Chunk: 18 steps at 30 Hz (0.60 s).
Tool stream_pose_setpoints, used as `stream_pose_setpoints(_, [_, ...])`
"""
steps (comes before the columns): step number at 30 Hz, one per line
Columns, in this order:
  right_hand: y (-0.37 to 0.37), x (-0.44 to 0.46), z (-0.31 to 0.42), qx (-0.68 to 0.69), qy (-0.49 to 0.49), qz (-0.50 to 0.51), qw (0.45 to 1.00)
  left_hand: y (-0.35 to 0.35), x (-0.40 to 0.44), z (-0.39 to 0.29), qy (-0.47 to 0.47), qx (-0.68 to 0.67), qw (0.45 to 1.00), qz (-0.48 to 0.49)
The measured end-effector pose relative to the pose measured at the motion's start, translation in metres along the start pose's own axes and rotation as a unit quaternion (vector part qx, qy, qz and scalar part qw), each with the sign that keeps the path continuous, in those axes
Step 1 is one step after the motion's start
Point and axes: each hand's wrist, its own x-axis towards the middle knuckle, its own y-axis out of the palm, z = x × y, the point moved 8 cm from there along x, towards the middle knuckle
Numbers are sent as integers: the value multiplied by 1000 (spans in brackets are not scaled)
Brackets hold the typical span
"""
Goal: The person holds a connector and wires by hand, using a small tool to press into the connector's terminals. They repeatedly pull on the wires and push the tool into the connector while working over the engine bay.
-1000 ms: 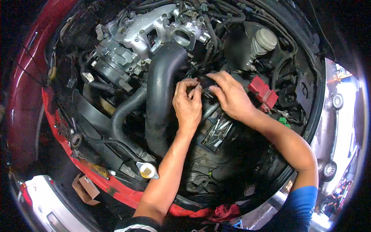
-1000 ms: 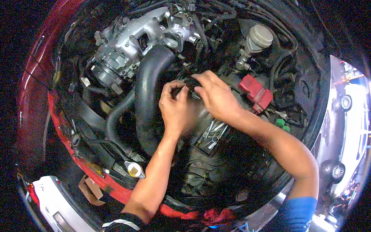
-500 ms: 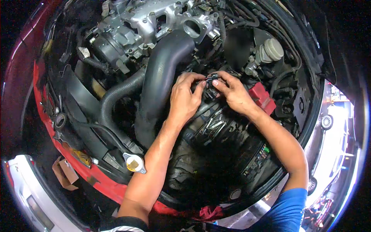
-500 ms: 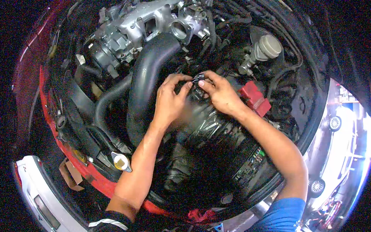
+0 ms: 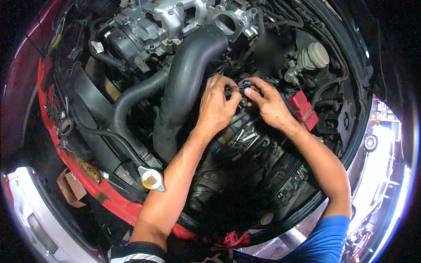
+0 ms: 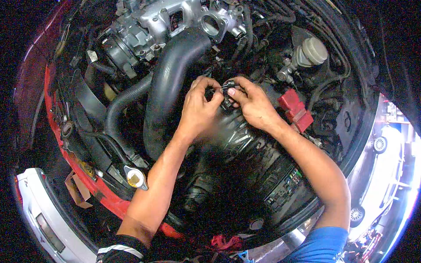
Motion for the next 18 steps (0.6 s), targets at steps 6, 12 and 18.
stream_pose_setpoints(6, [2,-1,2,1,-18,-8,1000,1,-3,1,-13,-7,1000,-10])
stream_pose_setpoints(12, [-8,2,7,-56,-39,-19,997,1,0,1,-15,-34,999,12])
stream_pose_setpoints(18, [-5,2,9,-29,-39,-19,999,1,2,6,-31,-28,999,21])
